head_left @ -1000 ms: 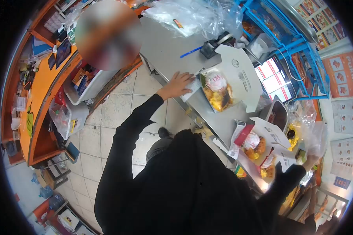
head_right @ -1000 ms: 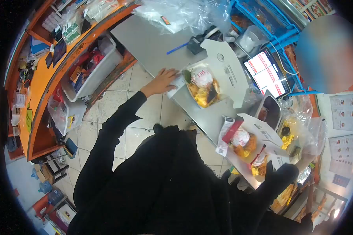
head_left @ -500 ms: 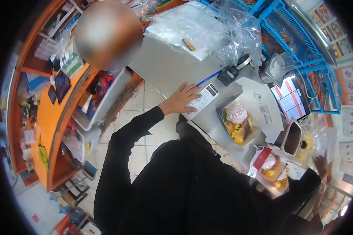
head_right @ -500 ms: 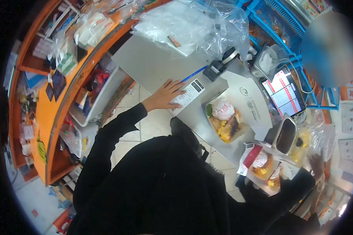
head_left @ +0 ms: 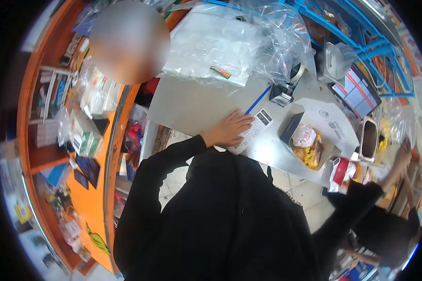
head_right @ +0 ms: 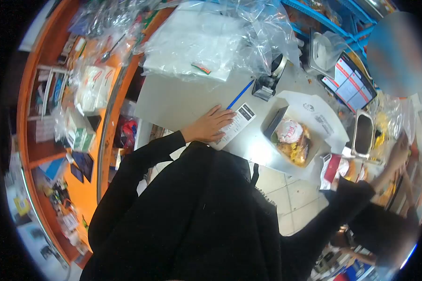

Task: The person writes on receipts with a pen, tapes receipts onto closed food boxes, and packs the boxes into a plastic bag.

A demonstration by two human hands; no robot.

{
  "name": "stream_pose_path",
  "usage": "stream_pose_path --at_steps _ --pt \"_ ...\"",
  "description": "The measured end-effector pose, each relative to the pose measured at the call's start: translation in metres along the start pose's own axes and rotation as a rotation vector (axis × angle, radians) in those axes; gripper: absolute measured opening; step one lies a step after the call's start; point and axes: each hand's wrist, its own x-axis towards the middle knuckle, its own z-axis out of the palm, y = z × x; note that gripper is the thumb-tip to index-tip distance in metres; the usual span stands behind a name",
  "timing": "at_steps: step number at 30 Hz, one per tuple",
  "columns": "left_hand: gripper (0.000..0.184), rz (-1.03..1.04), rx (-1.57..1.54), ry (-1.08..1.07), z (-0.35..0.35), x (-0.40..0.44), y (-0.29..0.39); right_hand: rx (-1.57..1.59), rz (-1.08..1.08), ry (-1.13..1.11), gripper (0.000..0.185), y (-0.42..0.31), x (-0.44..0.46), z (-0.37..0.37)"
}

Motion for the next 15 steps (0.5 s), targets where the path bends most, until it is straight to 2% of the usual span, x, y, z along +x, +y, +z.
stream_pose_path --at_steps 2,4,7,9,11,14,15 --pt "0.043 0.054 -0.018 0.028 -0.003 0.003 -0.001 0.291 -0.126 -0.078 0.029 -0.123 -0.071 -0.001" --pt "0.044 0.069 -0.046 0.000 0.001 0.003 0.002 0.508 -0.221 -0.297 0.029 -0.242 -0.150 0.008" --pt "0.046 0.083 -0.058 -0.015 0.008 0.001 0.009 0.512 -0.297 -0.581 0.033 -0.360 -0.234 0.041" --pt "0.047 0.096 -0.064 -0.010 0.014 -0.004 0.011 0.449 -0.216 -0.663 0.038 -0.386 -0.254 0.062" --pt "0.047 0.109 -0.041 0.078 0.018 -0.005 0.007 0.474 -0.135 -0.708 0.038 -0.389 -0.258 0.074" --pt "0.050 0.111 -0.079 0.087 0.013 -0.005 -0.005 0.501 -0.054 -0.730 0.040 -0.381 -0.261 0.082" --pt "0.051 0.087 -0.103 0.079 0.010 -0.003 -0.010 0.986 0.168 -0.892 0.041 -0.358 -0.262 0.082"
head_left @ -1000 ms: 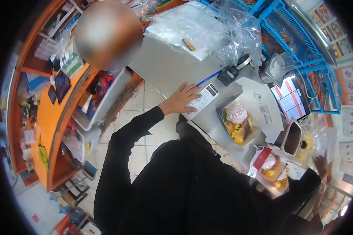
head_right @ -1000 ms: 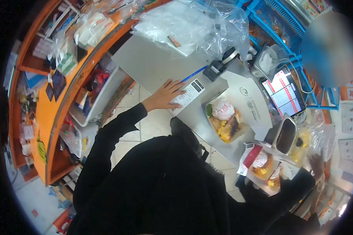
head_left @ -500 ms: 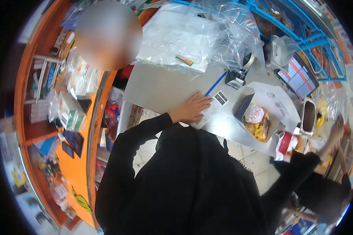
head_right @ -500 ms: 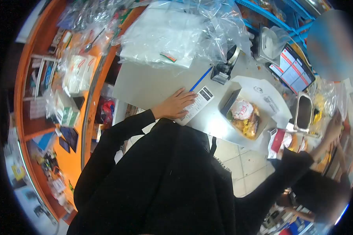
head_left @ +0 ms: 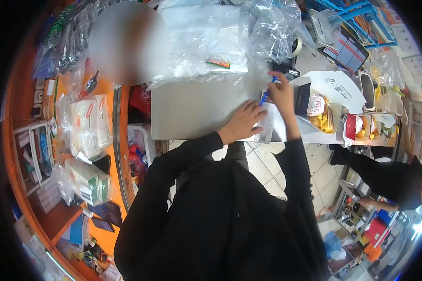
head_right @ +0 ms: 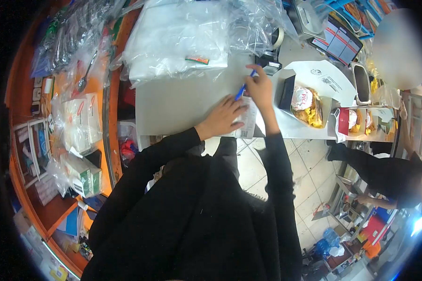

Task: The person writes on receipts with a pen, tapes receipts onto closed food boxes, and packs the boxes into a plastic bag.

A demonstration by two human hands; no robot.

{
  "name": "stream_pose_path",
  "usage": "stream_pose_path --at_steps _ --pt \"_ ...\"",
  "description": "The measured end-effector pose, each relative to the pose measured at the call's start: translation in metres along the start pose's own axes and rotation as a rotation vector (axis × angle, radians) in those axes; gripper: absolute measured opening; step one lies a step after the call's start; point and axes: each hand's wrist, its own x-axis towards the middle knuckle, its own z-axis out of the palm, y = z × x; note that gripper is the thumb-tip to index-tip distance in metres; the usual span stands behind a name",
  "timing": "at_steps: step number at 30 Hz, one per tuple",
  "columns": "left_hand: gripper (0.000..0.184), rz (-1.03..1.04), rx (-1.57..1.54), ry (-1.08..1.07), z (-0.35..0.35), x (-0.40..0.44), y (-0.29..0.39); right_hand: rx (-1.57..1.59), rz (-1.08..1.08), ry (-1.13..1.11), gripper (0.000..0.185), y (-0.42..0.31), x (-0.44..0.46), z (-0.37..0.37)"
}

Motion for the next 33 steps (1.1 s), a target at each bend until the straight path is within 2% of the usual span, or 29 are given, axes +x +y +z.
stream_pose_path --at_steps 1,2,4,6,7,9,11,13,14,17,20,22,24,25,28,29,33 --pt "0.056 -0.022 -0.009 -0.034 -0.003 0.005 -0.010 0.526 0.056 -0.133 0.042 0.007 -0.010 -0.011" --pt "0.056 -0.018 -0.020 -0.028 -0.008 0.008 -0.017 1.066 0.167 -0.062 0.039 -0.039 -0.038 -0.022" --pt "0.061 -0.090 0.033 0.087 -0.018 0.015 -0.028 1.196 0.138 0.273 0.026 -0.052 -0.060 -0.020" --pt "0.066 -0.076 0.054 0.140 -0.015 0.016 -0.033 0.924 -0.172 0.366 0.022 0.005 -0.057 -0.001" --pt "0.069 -0.087 0.048 0.125 -0.016 0.017 -0.032 0.829 -0.251 0.394 0.026 0.018 -0.053 0.012" --pt "0.072 -0.100 0.042 0.111 -0.018 0.018 -0.030 0.724 -0.055 0.405 0.024 0.008 -0.053 0.035" --pt "0.079 -0.123 0.092 0.057 -0.020 0.019 -0.029 0.666 0.038 0.405 0.024 0.009 -0.053 0.050" --pt "0.081 -0.125 0.095 0.053 -0.020 0.019 -0.030 0.549 -0.112 0.602 0.025 0.013 -0.054 0.059" --pt "0.083 -0.127 0.092 0.047 -0.019 0.019 -0.030 0.553 -0.107 0.602 0.025 0.020 -0.056 0.062" --pt "0.084 -0.142 0.056 0.045 -0.025 0.019 -0.027 0.148 -0.147 0.787 0.034 0.032 -0.066 0.061" --pt "0.086 -0.133 0.057 0.056 -0.025 0.019 -0.027 0.152 -0.003 0.902 0.036 0.048 -0.065 0.062" --pt "0.086 -0.134 0.055 0.056 -0.026 0.020 -0.027 0.132 -0.044 0.881 0.033 0.038 -0.063 0.063" --pt "0.086 -0.134 0.051 0.056 -0.025 0.021 -0.027 0.127 -0.232 0.793 0.029 0.039 -0.064 0.064" --pt "0.087 -0.130 0.074 0.045 -0.025 0.021 -0.028 0.096 -0.155 0.945 0.028 0.037 -0.064 0.064" --pt "0.088 -0.127 0.096 0.033 -0.024 0.019 -0.028 0.052 -0.076 0.845 0.030 0.043 -0.067 0.059" --pt "0.088 -0.129 0.095 0.044 -0.023 0.020 -0.028 0.108 -0.077 0.945 0.032 0.046 -0.067 0.061" --pt "0.083 -0.118 0.101 0.023 -0.026 0.020 -0.028 0.082 -0.035 0.962 0.033 0.047 -0.066 0.062"
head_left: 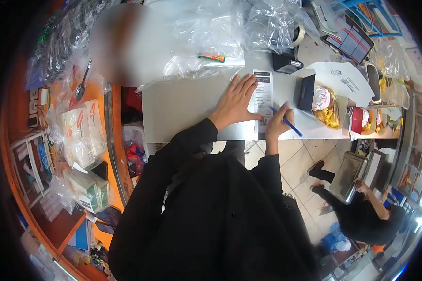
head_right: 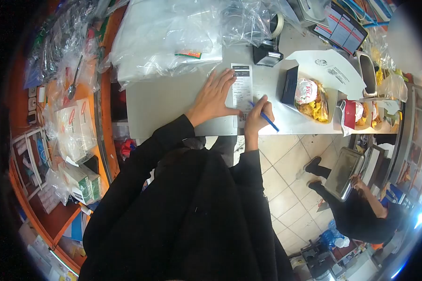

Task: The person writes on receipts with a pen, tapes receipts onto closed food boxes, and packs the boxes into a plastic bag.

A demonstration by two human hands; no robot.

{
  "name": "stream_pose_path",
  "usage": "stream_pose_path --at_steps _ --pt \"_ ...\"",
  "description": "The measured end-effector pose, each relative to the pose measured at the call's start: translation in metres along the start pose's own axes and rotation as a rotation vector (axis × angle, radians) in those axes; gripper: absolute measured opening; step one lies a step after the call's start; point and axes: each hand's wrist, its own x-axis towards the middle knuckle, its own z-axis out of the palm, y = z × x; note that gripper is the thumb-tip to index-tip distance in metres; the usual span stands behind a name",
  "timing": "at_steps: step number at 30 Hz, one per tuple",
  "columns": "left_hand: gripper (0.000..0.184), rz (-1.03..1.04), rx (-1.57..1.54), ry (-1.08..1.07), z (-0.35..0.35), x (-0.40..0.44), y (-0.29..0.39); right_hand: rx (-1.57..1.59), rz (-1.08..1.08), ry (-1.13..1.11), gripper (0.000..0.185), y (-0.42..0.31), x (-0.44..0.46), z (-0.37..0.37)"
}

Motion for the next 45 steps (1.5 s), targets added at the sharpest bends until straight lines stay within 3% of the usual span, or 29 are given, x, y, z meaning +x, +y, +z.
stream_pose_path --at_steps 3,4,5,6,7,10,13,15,16,17,20,23,24,25,27,28,29,31,33,35,36,38,39,40,41,42,43,44,45 --pt "0.067 0.012 -0.004 0.054 0.004 0.001 -0.002 0.109 -0.112 0.091 0.018 -0.013 0.006 0.006" --pt "0.061 -0.049 -0.169 0.052 0.004 0.002 -0.004 -0.007 -0.182 0.029 0.004 -0.025 0.007 0.010" --pt "0.054 -0.106 -0.334 0.048 0.005 0.003 -0.005 -0.124 -0.251 -0.031 0.015 -0.032 0.009 0.012" --pt "0.049 -0.166 -0.465 0.069 0.006 0.004 -0.005 -0.333 -0.490 -0.129 0.044 -0.036 0.013 0.011" --pt "0.049 -0.145 -0.468 0.073 0.007 0.004 -0.005 -0.398 -0.464 -0.209 0.052 -0.039 0.011 0.007" --pt "0.043 0.060 -0.035 0.061 0.010 0.001 -0.003 -0.559 -0.537 -0.111 0.056 -0.055 0.015 -0.009" --pt "0.043 0.046 0.078 0.034 0.013 0.000 0.003 -0.631 -0.389 0.085 0.056 -0.059 0.027 -0.028" --pt "0.044 0.060 0.061 0.069 0.017 0.002 0.001 -0.875 -0.172 0.198 0.049 -0.041 0.038 -0.037" --pt "0.045 0.043 0.069 0.082 0.018 0.003 0.000 -0.925 -0.152 0.097 0.031 -0.039 0.042 -0.044" --pt "0.046 0.025 0.077 0.094 0.019 0.004 0.000 -0.926 -0.151 0.109 0.031 -0.035 0.047 -0.051" --pt "0.052 -0.008 0.041 0.204 0.014 0.016 -0.011 -0.849 -0.264 0.029 0.012 -0.024 0.053 -0.066" --pt "0.058 -0.084 0.113 0.205 0.003 0.029 -0.013 -0.743 -0.399 -0.047 0.014 -0.029 0.035 -0.078" --pt "0.063 -0.053 0.015 0.317 -0.007 0.032 -0.004 -0.727 -0.447 -0.242 0.016 -0.035 0.029 -0.086" --pt "0.063 -0.047 0.017 0.322 -0.016 0.040 0.004 -0.726 -0.449 -0.235 0.016 -0.034 0.031 -0.090" --pt "0.067 0.043 -0.518 0.320 -0.032 0.053 0.021 -0.786 -0.627 -0.179 0.025 -0.026 0.043 -0.107" --pt "0.059 0.088 -0.390 0.388 -0.039 0.063 0.029 -0.769 -0.469 -0.131 0.035 -0.020 0.064 -0.115" --pt "0.059 0.082 -0.385 0.394 -0.049 0.078 0.036 -0.796 -0.469 -0.006 0.039 -0.010 0.097 -0.123" --pt "0.050 -0.074 -0.330 -0.132 -0.063 0.106 0.049 -0.790 -0.504 0.157 0.050 -0.023 0.147 -0.125" --pt "0.043 -0.088 -0.232 -0.102 -0.056 0.122 0.067 -0.861 -0.547 -0.054 0.054 -0.015 0.196 -0.122" --pt "0.036 -0.100 -0.126 -0.075 -0.048 0.133 0.069 -0.629 -0.536 -0.380 0.051 0.029 0.249 -0.109" --pt "0.035 -0.024 -0.176 -0.174 -0.041 0.136 0.064 -0.615 -0.550 -0.380 0.051 0.030 0.257 -0.104" --pt "0.036 -0.043 -0.688 -0.167 -0.020 0.135 0.060 -0.875 -0.485 -0.617 0.047 0.029 0.258 -0.088" --pt "0.037 -0.051 -0.936 -0.165 -0.010 0.135 0.058 -0.279 0.104 -0.866 0.041 -0.038 0.229 -0.101" --pt "0.037 -0.234 -1.296 -0.094 -0.006 0.129 0.066 0.257 0.335 -0.862 0.031 -0.036 0.218 -0.100" --pt "0.037 -0.424 -1.655 -0.010 -0.001 0.125 0.072 0.491 0.378 -0.913 0.026 -0.015 0.219 -0.096" --pt "0.037 -0.426 -1.646 0.002 0.004 0.121 0.074 0.552 0.259 -0.899 0.024 -0.015 0.211 -0.097" --pt "0.031 -0.399 -1.510 0.143 0.008 0.116 0.072 0.615 0.142 -0.877 0.022 -0.015 0.205 -0.095" --pt "0.029 -0.375 -1.370 0.276 0.012 0.112 0.069 0.624 0.146 -0.885 0.022 -0.007 0.210 -0.092" --pt "0.029 -0.384 -1.360 0.280 0.005 0.114 0.070 0.583 0.089 -0.859 0.023 0.005 0.214 -0.086"
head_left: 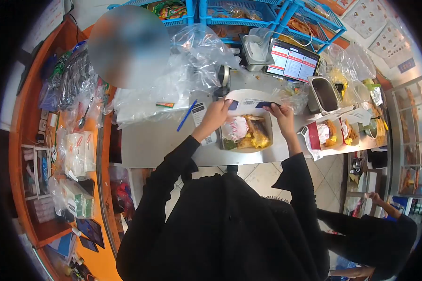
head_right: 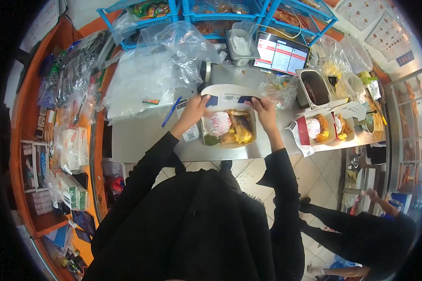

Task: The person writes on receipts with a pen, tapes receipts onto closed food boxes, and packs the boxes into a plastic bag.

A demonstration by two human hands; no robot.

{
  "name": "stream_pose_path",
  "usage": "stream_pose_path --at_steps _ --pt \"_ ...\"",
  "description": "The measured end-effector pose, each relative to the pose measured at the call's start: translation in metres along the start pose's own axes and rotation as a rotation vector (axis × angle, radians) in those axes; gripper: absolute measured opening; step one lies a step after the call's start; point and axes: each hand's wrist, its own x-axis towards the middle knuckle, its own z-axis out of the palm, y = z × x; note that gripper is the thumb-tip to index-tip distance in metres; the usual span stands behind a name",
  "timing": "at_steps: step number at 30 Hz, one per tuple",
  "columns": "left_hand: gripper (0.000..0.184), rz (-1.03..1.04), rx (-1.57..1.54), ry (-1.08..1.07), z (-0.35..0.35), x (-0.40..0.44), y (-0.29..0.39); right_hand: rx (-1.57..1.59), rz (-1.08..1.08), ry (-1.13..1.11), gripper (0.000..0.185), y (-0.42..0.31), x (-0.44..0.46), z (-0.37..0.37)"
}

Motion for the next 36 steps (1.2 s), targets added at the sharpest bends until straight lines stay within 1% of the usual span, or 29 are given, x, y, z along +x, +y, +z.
stream_pose_path --at_steps 2,3,4,5,6,7,8,10,11,12,13,14,16,17,18,19,20,21,23,24,26,28,29,30,31,32,34,35,36 --pt "0.032 0.056 1.024 0.020 0.008 0.006 0.034 -0.044 -0.046 0.017 0.024 -0.004 0.009 -0.008" --pt "0.040 0.094 1.115 0.060 0.016 0.007 0.041 -0.457 0.123 0.009 0.022 -0.030 0.011 -0.010" --pt "0.040 0.093 1.127 0.060 0.019 0.009 0.048 -0.871 0.292 -0.002 0.021 -0.043 0.014 -0.013" --pt "0.041 0.030 1.233 0.023 0.020 0.010 0.054 -0.862 0.290 -0.005 0.021 -0.042 0.014 -0.017" --pt "0.043 -0.039 1.335 -0.014 0.020 0.010 0.057 -0.959 0.016 0.042 0.018 -0.040 0.012 -0.021" --pt "0.033 0.052 1.425 0.033 0.012 0.014 0.048 -1.044 -0.262 0.090 0.015 -0.040 0.011 -0.022" --pt "0.033 0.048 1.432 0.035 0.011 0.016 0.036 -1.036 -0.263 0.087 0.015 -0.042 0.013 -0.021" --pt "0.019 0.360 0.671 0.135 0.014 0.017 0.030 -0.439 -0.420 0.135 0.011 -0.053 0.015 -0.013" --pt "0.019 0.306 0.638 0.152 0.014 0.017 0.028 -0.434 -0.420 0.130 0.011 -0.050 0.019 -0.016" --pt "0.019 0.305 0.642 0.158 0.011 0.018 0.024 -0.456 -0.379 0.065 0.012 -0.045 0.023 -0.018" --pt "0.019 0.359 0.628 0.169 0.006 0.021 0.019 -0.480 -0.338 0.000 0.013 -0.041 0.027 -0.020" --pt "0.019 0.416 0.614 0.179 0.001 0.023 0.016 -0.477 -0.341 -0.004 0.013 -0.040 0.029 -0.023" --pt "0.020 0.397 0.659 0.153 -0.002 0.023 0.022 -0.456 -0.408 -0.102 0.016 -0.037 0.032 -0.026" --pt "0.020 0.373 0.699 0.125 -0.003 0.022 0.023 -0.453 -0.404 -0.107 0.016 -0.033 0.033 -0.027" --pt "0.020 0.368 0.700 0.131 -0.002 0.021 0.028 -0.454 -0.482 -0.098 0.017 -0.029 0.036 -0.027" --pt "0.020 0.273 0.603 0.069 0.000 0.020 0.034 -0.454 -0.562 -0.088 0.018 -0.027 0.037 -0.027" --pt "0.019 0.181 0.505 0.007 -0.001 0.021 0.037 -0.451 -0.561 -0.093 0.018 -0.026 0.038 -0.026" --pt "0.019 0.181 0.506 0.010 -0.004 0.023 0.036 -0.433 -0.529 -0.080 0.018 -0.028 0.038 -0.025" --pt "0.019 0.343 0.529 -0.145 -0.011 0.025 0.032 -0.416 -0.497 -0.065 0.017 -0.026 0.040 -0.026" --pt "0.019 0.342 0.530 -0.146 -0.010 0.025 0.034 -0.421 -0.516 -0.070 0.017 -0.024 0.041 -0.026" --pt "0.017 0.213 0.453 -0.121 -0.007 0.024 0.038 -0.425 -0.534 -0.076 0.018 -0.022 0.040 -0.026" --pt "0.019 0.155 0.469 -0.142 -0.008 0.025 0.043 -0.462 -0.288 -0.104 0.021 -0.030 0.035 -0.022" --pt "0.024 0.099 0.484 -0.163 -0.009 0.025 0.046 -0.462 -0.290 -0.104 0.021 -0.019 0.040 -0.022" --pt "0.024 0.099 0.485 -0.164 -0.006 0.026 0.046 -0.297 -0.280 -0.110 0.025 0.001 0.047 -0.023" --pt "0.030 0.070 0.386 -0.114 -0.001 0.027 0.046 -0.131 -0.268 -0.118 0.028 0.006 0.049 -0.021" --pt "0.038 0.041 0.289 -0.063 0.001 0.027 0.046 -0.129 -0.267 -0.119 0.028 0.009 0.049 -0.023" --pt "0.041 0.036 0.318 -0.097 -0.002 0.025 0.050 -0.027 -0.114 -0.156 0.029 -0.010 0.040 -0.021" --pt "0.045 0.031 0.343 -0.131 -0.004 0.023 0.050 -0.028 -0.110 -0.162 0.029 -0.022 0.033 -0.022" --pt "0.045 0.030 0.341 -0.127 -0.013 0.019 0.043 -0.308 -0.088 -0.210 0.032 -0.035 0.025 -0.025"
